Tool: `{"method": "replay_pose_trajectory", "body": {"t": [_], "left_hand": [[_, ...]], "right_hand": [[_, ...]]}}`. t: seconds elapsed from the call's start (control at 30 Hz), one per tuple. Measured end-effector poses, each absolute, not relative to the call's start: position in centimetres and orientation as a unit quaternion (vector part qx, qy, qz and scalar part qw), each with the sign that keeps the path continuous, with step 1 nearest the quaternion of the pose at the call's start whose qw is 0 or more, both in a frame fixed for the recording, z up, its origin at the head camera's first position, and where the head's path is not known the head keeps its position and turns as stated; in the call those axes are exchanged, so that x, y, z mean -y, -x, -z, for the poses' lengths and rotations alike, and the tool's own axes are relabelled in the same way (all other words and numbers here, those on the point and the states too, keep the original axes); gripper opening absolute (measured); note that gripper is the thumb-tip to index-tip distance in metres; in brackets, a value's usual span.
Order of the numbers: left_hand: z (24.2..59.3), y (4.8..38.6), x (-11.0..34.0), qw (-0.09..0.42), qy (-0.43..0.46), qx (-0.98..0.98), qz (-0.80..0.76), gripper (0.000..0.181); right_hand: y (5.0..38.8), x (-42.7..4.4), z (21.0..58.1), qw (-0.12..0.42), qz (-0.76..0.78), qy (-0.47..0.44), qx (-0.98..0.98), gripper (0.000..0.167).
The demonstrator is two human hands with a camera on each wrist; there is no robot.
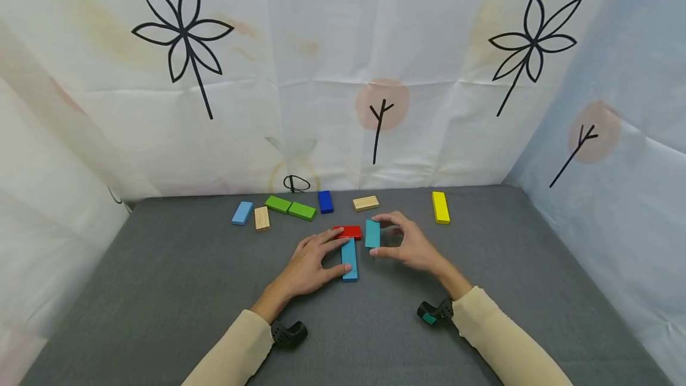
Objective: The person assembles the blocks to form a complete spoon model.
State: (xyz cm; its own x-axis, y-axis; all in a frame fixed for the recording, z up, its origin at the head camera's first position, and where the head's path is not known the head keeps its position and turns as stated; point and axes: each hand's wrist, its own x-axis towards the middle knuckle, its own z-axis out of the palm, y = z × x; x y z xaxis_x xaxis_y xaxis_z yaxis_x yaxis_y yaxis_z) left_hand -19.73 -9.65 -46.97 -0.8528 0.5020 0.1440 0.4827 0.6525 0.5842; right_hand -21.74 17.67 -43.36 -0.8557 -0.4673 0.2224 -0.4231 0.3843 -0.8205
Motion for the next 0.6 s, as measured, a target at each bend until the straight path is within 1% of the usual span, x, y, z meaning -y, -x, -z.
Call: {"method": "replay_pose_trajectory", "body": {"t": [0.13, 0.27, 0.43, 0.6], "left_hand": [[46.9, 19.7, 9.6, 0.013, -0.274, -0.908, -0.317, 0.066], [47.0, 19.8, 9.6, 0.011, -0.276, -0.907, -0.318, 0.065], [47.0, 19.8, 9.6, 0.008, -0.279, -0.907, -0.316, 0.064], [47.0, 19.8, 9.7, 0.007, -0.285, -0.905, -0.317, 0.063]], "right_hand": [[21.0, -17.5, 44.4, 0.042, 0.477, 0.289, -0.829, 0.06], [20.3, -17.2, 45.1, 0.06, 0.473, 0.331, -0.814, 0.057], [19.6, -16.8, 45.3, 0.089, 0.478, 0.37, -0.791, 0.056], [19.2, -16.5, 45.6, 0.114, 0.477, 0.392, -0.779, 0.056]]}}
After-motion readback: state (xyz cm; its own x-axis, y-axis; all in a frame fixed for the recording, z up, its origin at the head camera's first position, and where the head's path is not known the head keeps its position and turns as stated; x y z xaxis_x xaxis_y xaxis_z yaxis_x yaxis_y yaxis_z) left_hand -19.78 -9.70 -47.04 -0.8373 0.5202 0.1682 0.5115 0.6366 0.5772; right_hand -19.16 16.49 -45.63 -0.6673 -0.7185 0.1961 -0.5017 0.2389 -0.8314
